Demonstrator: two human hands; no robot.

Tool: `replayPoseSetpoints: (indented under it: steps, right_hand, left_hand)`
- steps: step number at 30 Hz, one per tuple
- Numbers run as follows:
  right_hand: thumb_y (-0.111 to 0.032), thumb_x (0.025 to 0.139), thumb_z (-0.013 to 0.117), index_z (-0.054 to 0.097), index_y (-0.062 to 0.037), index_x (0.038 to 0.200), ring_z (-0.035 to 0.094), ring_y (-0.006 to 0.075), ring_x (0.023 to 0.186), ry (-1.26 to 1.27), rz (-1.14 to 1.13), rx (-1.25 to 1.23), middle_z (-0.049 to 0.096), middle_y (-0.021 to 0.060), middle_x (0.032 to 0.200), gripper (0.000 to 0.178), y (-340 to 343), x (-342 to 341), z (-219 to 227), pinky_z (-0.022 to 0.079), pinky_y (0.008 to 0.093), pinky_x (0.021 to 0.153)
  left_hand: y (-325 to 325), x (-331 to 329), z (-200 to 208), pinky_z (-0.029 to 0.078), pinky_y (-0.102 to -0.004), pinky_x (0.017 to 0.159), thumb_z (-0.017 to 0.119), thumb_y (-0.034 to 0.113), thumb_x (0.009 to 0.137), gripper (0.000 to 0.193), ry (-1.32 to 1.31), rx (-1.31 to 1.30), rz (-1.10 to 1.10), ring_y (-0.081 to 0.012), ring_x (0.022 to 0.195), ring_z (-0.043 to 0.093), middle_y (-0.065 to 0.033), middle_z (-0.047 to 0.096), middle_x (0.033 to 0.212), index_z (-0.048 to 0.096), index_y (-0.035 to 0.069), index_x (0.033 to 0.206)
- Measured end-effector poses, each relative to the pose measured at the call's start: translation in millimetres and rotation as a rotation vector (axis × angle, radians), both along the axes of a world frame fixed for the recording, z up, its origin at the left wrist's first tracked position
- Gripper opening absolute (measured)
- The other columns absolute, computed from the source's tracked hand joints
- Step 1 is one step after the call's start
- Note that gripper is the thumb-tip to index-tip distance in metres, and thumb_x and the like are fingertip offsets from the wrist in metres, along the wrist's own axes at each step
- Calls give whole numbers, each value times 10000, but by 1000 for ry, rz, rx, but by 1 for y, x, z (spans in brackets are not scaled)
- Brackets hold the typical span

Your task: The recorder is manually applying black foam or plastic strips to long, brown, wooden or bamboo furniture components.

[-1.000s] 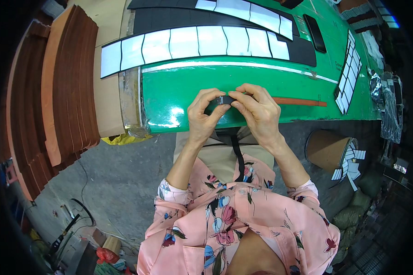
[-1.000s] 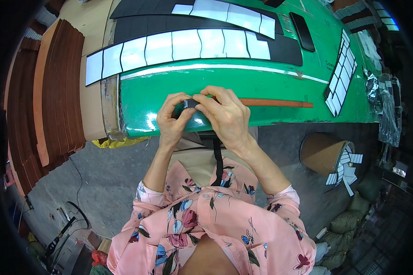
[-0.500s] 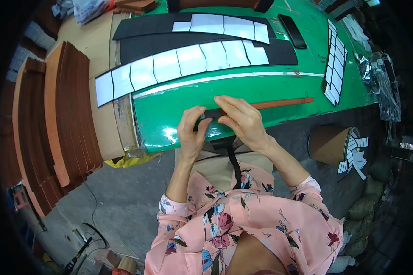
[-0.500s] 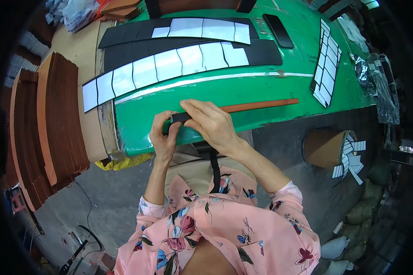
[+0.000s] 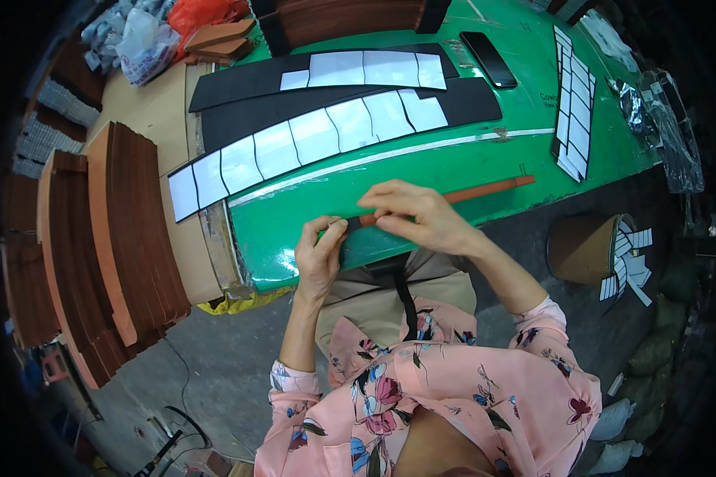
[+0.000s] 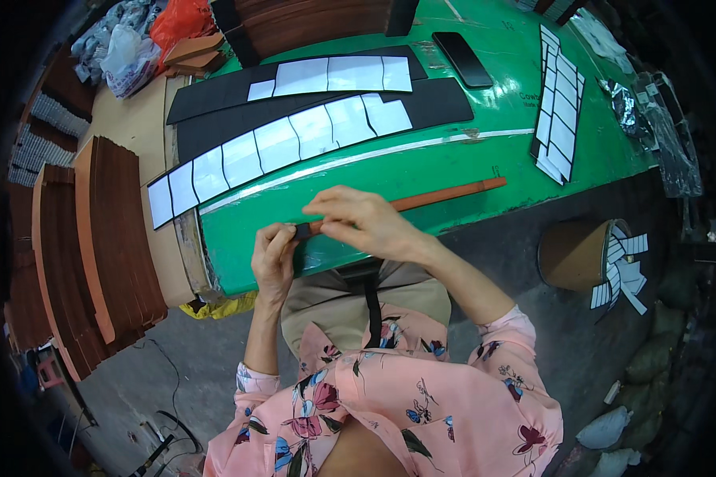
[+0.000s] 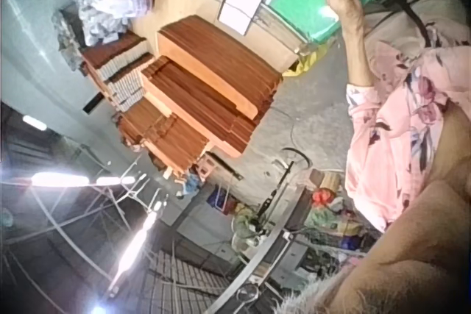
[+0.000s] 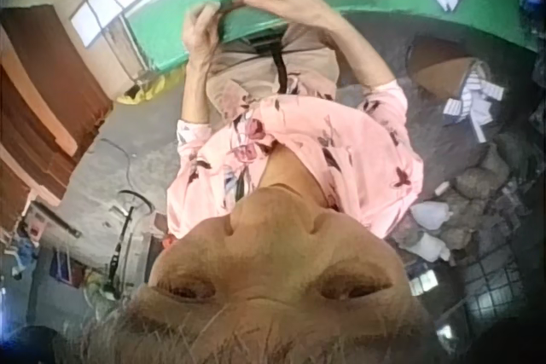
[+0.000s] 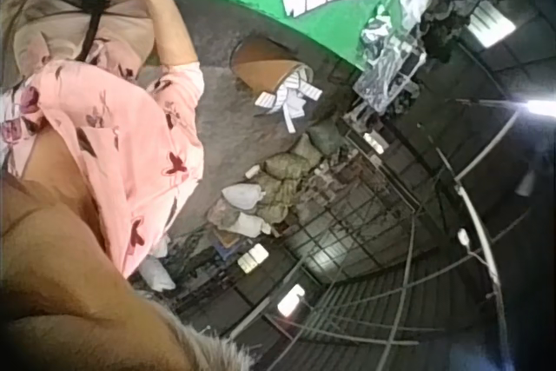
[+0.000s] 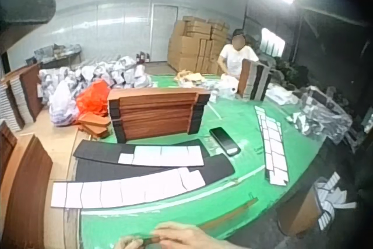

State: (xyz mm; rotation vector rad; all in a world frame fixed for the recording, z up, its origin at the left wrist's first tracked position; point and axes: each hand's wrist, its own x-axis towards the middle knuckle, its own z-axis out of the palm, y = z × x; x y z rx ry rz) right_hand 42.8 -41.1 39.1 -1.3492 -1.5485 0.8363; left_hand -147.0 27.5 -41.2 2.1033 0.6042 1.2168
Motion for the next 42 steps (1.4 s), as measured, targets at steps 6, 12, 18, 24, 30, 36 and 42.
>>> replayPoseSetpoints:
  steps: [6, 12, 18, 24, 30, 36, 42]
  right_hand:
    - [-80, 855, 590, 659, -19, 984, 636, 167, 776, -234, -182, -20, 655, 90, 894, 158, 1, 76, 6, 490, 268, 673]
    - [-157, 865, 590, 664, -34, 900, 637, 186, 801, -85, -367, -320, 660, 73, 861, 147, 39, 121, -18, 492, 291, 686]
    - [-166, 757, 689, 633, -65, 945, 602, 255, 892, -933, -399, 283, 632, 65, 954, 221, 121, 134, -49, 506, 362, 729]
    - [-55, 700, 650, 628, -55, 830, 603, 238, 787, -1115, -257, 215, 605, 72, 811, 132, 151, 149, -71, 518, 344, 654]
    - [-29, 696, 579, 642, -72, 812, 615, 215, 722, -1038, -263, 428, 611, 49, 762, 139, 124, 150, -44, 510, 317, 600]
    - [-106, 779, 618, 652, -73, 841, 626, 242, 790, -1040, -348, 126, 638, 56, 816, 78, 114, 176, -41, 506, 346, 657]
    - [-88, 786, 625, 635, -45, 902, 606, 286, 861, -854, -164, 244, 610, 109, 892, 124, 196, 122, -41, 503, 381, 725]
  left_hand:
    - [17, -25, 7, 510, -321, 702, 603, -113, 782, 308, 131, 111, 172, -259, 849, 612, -165, 582, 1003, 604, 69, 1030]
    - [13, -29, -18, 471, -380, 839, 484, -26, 914, 297, 58, -14, 154, -279, 998, 575, -165, 502, 1100, 475, 114, 1176]
    - [11, -22, -26, 466, -373, 764, 486, -67, 881, 394, 46, 30, 192, -307, 980, 556, -188, 469, 1108, 421, 136, 1212]
    - [8, -21, -24, 478, -395, 843, 441, -32, 917, 358, 74, 20, 198, -292, 1003, 561, -172, 461, 1133, 396, 142, 1226]
    - [9, -26, -26, 487, -399, 819, 468, 14, 928, 332, 75, -8, 192, -300, 995, 561, -179, 464, 1134, 397, 154, 1221]
    - [13, -26, -25, 486, -403, 818, 479, 18, 925, 324, 103, 1, 181, -305, 1008, 555, -184, 462, 1143, 404, 154, 1209]
    - [17, -22, -24, 485, -403, 812, 479, -13, 911, 351, 95, 20, 194, -310, 999, 560, -186, 467, 1144, 404, 153, 1211]
